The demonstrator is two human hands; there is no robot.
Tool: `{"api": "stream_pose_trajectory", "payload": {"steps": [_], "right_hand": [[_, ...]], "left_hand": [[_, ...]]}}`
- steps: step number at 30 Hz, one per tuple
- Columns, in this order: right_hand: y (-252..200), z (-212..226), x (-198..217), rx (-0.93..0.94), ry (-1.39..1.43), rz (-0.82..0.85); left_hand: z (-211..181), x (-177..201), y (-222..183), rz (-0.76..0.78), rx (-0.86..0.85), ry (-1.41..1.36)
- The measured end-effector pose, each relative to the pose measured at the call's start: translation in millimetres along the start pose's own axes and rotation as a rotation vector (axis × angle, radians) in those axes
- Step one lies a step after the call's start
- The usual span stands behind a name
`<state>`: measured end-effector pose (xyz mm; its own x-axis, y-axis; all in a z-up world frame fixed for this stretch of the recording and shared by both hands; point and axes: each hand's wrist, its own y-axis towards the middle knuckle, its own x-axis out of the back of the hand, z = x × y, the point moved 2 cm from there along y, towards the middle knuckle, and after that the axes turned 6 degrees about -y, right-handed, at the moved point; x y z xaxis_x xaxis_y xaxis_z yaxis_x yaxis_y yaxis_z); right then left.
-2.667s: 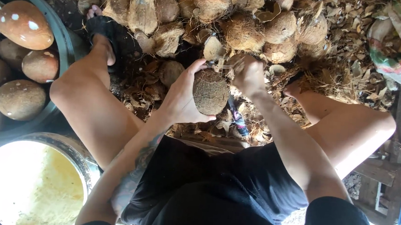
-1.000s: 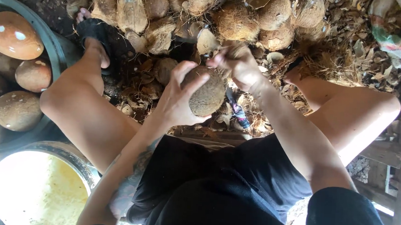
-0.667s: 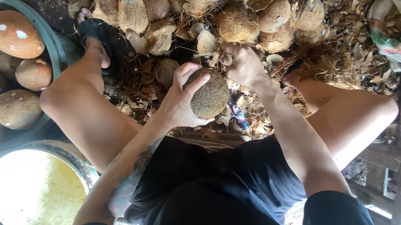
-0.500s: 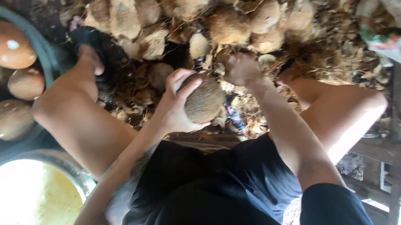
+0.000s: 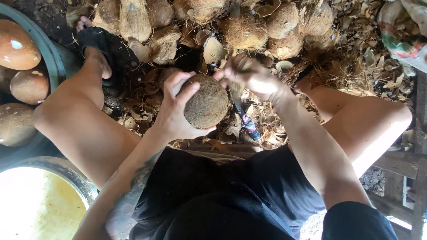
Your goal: A person sits on the floor of a storage area, rapidly peeling the husks off coconuts using their hands and a small tool, then placing the peeled nuts into a large blue basin.
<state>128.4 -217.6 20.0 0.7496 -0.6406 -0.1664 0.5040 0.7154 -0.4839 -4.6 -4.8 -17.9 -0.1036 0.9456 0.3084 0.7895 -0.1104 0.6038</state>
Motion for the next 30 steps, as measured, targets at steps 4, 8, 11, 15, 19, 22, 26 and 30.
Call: {"api": "stream_pose_trajectory", "payload": {"steps": [4,8,11,15,19,22,26,30], "right_hand": [[2.4,-19.9,3.4,0.023,-0.274,0.002],[2.4,-13.8,-6.4,0.163,-0.604,-0.078],[0.1,-20.4,-9.7,0.290,-0.829,-0.239],[3.2,-53.7,8.6,0.204,-1.007,-0.257],[-14.8,-11.2,20.1,0.252,-0.890,-0.470],[-33.8,25.1,-8.3,0.651,-0.698,-0.360],[-38.3,42.1,-60.2,0.834,-0.669,-0.169],[-10.0,-23.3,-45.4,0.979,-0.875,-0.270]], "left_hand": [[43.7,-10.4,-40.1,0.040,-0.108,0.043],[40.2,-12.4,-30.7,0.097,-0.269,0.132],[22.0,-11.7,-25.4,0.129,-0.299,0.150],[18.4,-16.1,-15.1,0.136,-0.302,0.243],[46.0,-16.9,-35.2,0.129,-0.319,0.212],[44.0,-21.5,-31.2,0.115,-0.316,0.207],[35.7,-27.7,-3.4,0.116,-0.361,0.252],[57.0,-39.6,-27.3,0.118,-0.363,0.277]]}}
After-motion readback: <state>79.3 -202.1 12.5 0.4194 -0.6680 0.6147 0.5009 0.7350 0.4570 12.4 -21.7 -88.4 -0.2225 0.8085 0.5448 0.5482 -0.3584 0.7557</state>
